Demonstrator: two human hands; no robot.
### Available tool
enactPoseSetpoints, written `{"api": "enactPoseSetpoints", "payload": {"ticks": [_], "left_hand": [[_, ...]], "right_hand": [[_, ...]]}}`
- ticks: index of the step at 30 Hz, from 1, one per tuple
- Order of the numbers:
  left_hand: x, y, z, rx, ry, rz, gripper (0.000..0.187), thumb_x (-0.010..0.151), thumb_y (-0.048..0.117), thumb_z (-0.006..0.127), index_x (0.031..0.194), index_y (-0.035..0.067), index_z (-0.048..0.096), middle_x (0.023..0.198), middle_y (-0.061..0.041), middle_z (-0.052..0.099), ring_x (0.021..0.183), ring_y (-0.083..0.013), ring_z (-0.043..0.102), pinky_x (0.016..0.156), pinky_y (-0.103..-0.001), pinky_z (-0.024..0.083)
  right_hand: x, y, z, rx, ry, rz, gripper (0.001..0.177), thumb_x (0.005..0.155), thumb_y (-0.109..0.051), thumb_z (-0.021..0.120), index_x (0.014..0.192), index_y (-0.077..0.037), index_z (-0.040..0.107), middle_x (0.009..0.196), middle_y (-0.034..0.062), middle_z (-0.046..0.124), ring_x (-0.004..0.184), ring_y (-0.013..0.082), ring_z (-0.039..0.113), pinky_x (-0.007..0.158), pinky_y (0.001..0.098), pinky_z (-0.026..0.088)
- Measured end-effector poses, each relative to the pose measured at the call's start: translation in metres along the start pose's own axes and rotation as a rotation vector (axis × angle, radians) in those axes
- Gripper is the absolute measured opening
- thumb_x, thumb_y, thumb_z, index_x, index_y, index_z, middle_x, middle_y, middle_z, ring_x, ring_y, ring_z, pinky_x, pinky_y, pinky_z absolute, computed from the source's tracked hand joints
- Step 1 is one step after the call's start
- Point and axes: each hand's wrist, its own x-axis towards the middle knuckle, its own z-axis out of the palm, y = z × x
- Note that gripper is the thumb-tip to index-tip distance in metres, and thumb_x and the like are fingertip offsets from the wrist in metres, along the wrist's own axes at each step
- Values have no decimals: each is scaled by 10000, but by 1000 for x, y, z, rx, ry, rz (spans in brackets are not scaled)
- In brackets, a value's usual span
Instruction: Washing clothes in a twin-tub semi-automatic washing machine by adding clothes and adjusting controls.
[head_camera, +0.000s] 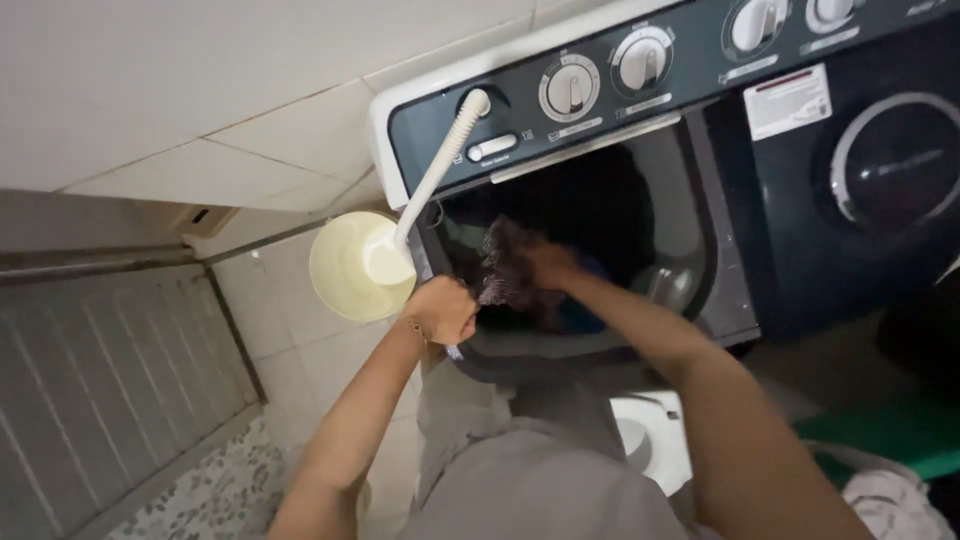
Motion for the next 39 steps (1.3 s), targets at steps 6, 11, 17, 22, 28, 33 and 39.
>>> {"api": "enactPoseSetpoints", "payload": {"ticks": [6, 11, 17, 22, 28, 33, 39], "left_hand": [[0, 1, 10, 2, 66, -38, 315, 780, 374, 634, 633, 113, 732, 714, -126, 723, 735, -329, 709, 674, -441, 548], [1, -3, 14, -30, 127, -33, 285, 752, 359, 635, 632, 117, 726, 689, -127, 716, 715, -320, 705, 670, -435, 544], [4, -3, 11, -74, 61, -48, 287, 735, 360, 640, 615, 109, 715, 698, -130, 706, 723, -331, 706, 675, -442, 553], [5, -5, 15, -136, 176, -16, 257, 694, 335, 657, 608, 99, 712, 714, -129, 711, 726, -332, 705, 648, -457, 557], [2, -3, 10, -80, 90, -62, 287, 744, 355, 657, 635, 99, 724, 724, -133, 715, 743, -341, 706, 689, -448, 555], [5, -2, 10, -45, 77, -104, 317, 787, 367, 637, 651, 96, 731, 722, -128, 719, 744, -327, 712, 675, -443, 563], [6, -5, 20, -115, 208, -90, 316, 735, 356, 647, 610, 76, 721, 713, -143, 720, 750, -341, 705, 706, -439, 565]], "right_hand": [[-38, 55, -107, 165, 167, 259, 731, 847, -192, 666, 1551, -275, 488, 1463, 187, 553, 1259, 433, 624, 1015, 503, 529], [-60, -39, -154, -98, 163, 309, 798, 886, -404, 639, 1617, -344, 325, 1559, 248, 369, 1356, 531, 416, 1015, 676, 422], [55, 74, 133, -639, 337, -55, 755, 960, -445, 555, 1605, -93, 381, 1564, 286, 355, 1401, 587, 336, 1055, 789, 347], [74, 35, 109, -514, 45, -61, 464, 1006, -367, 539, 1432, -185, 515, 1587, 173, 383, 1355, 639, 377, 895, 755, 455], [44, -35, 100, -266, -134, -11, 326, 976, -294, 625, 1225, -118, 741, 1351, 125, 681, 1221, 327, 639, 991, 425, 558], [-13, -38, 83, 770, -487, -550, 586, 843, -152, 680, 1409, -77, 547, 1395, 158, 615, 1302, 345, 579, 1069, 436, 469], [-52, -77, -15, -372, -170, -136, 567, 955, -350, 590, 1506, -307, 464, 1610, 109, 389, 1438, 434, 376, 1010, 730, 295]]}}
